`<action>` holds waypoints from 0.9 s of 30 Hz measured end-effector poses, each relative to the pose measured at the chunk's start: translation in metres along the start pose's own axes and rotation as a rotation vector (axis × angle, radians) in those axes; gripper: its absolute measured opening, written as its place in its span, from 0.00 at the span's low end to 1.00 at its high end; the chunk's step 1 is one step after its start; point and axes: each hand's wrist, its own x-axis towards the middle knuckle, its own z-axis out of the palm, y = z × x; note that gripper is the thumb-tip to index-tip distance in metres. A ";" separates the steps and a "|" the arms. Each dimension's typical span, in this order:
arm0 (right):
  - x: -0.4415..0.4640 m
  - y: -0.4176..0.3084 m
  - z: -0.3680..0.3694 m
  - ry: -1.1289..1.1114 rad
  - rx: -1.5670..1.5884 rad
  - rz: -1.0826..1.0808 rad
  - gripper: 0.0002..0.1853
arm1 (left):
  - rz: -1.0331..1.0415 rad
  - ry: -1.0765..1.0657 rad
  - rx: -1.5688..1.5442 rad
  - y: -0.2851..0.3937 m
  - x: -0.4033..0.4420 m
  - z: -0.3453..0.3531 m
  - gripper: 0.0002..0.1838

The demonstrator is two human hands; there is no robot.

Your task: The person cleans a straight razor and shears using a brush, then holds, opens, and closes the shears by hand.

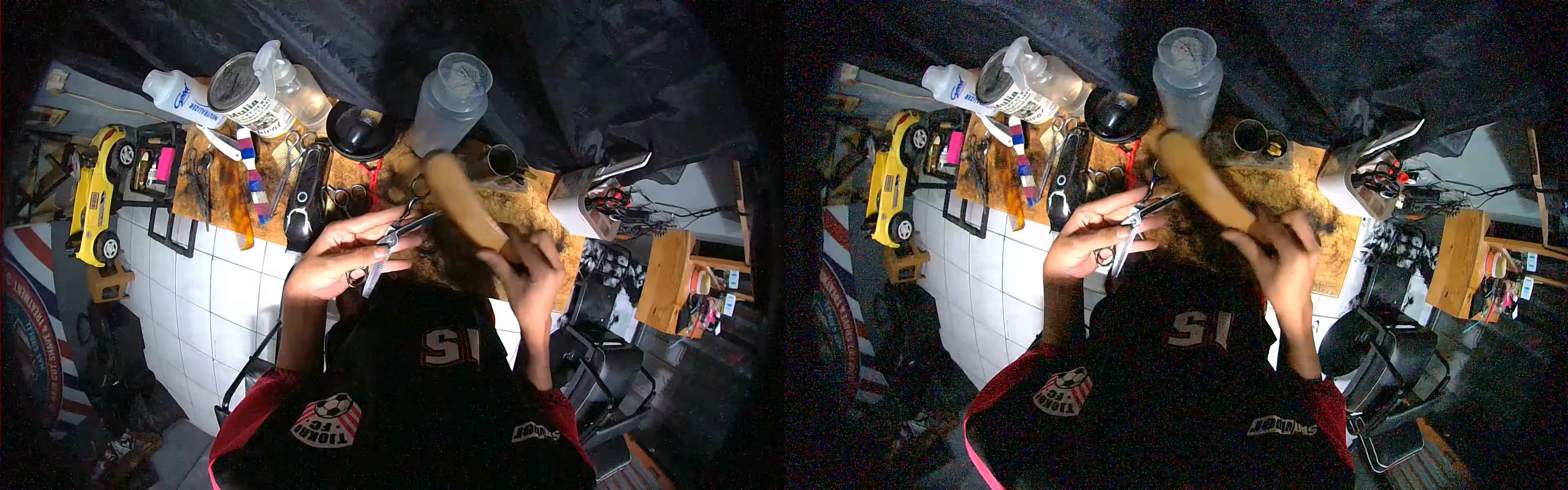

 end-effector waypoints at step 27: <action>-0.024 -0.018 -0.004 -0.590 0.240 -0.186 0.25 | -0.022 0.081 -0.393 -0.001 0.018 -0.003 0.49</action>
